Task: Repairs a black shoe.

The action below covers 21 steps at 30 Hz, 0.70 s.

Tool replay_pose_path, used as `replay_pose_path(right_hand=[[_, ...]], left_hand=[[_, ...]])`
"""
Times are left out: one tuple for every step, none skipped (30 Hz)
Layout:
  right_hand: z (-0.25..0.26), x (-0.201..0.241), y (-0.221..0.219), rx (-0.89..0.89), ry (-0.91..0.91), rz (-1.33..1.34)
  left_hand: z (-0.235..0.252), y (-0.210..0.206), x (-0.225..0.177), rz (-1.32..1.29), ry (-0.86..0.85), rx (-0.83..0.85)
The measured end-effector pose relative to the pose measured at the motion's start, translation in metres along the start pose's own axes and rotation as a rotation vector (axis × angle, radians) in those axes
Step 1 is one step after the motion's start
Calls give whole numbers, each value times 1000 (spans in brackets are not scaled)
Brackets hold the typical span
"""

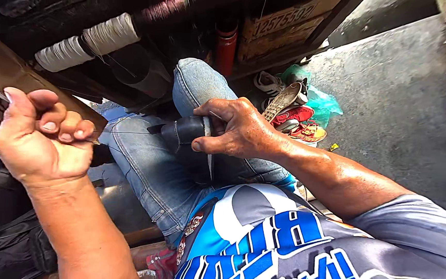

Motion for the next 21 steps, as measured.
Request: replay_pose_path(right_hand=[[0, 0, 0, 5, -6, -7], [0, 0, 0, 9, -13, -11], [-1, 0, 1, 13, -21, -10], [-2, 1, 2, 14, -27, -12], [-4, 5, 3, 11, -26, -19], [-5, 11, 2, 14, -16, -38], [-6, 20, -1, 19, 2, -66], [-6, 31, -5, 27, 31, -109], [-5, 42, -10, 48, 65, -167], [-5, 51, -16, 77, 100, -218], [-4, 57, -21, 108, 132, -247], [-5, 61, -26, 136, 157, -260], [-6, 61, -29, 163, 163, -253], [-7, 58, -30, 194, 146, -219], [-10, 54, -28, 212, 124, -159], [-13, 50, -23, 204, 109, -91], [-17, 45, -17, 172, 104, -41], [-21, 39, -10, 144, 100, -41], [-25, 31, -4, 119, 98, -64], [-29, 25, 1, 90, 94, -84], [-33, 22, 4, 70, 98, -96]], left_hand=[[-2, 3, 2, 0, 2, 3], [-6, 2, 6, 23, 12, 26], [-14, -11, 13, 88, 35, 65], [-25, -31, 24, 181, 81, 119], [-37, -54, 40, 283, 144, 204], [-50, -75, 58, 359, 209, 283], [-62, -92, 75, 369, 260, 331], [-73, -105, 88, 314, 288, 315], [-81, -114, 95, 212, 294, 254], [-87, -119, 99, 92, 290, 173], [-92, -123, 101, 5, 287, 98], [-94, -124, 104, -47, 290, 50], [-95, -123, 107, -85, 296, 29], [-95, -120, 110, -116, 308, 33], [-95, -117, 112, -147, 315, 48], [-94, -111, 114, -183, 313, 55], [-94, -103, 116, -218, 310, 49], [-93, -93, 117, -254, 306, 38], [-91, -83, 118, -294, 298, 27], [-90, -73, 119, -338, 289, 15], [-89, -66, 120, -376, 279, 10]])
Point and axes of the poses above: each hand's wrist, its own z-axis towards the middle knuckle, its own y-axis out of the back of the hand, x = y × z, the point moved 10 cm from there along z, towards the middle knuckle, and after that the axes turned 13 degrees about y, right-handed, at the moved point
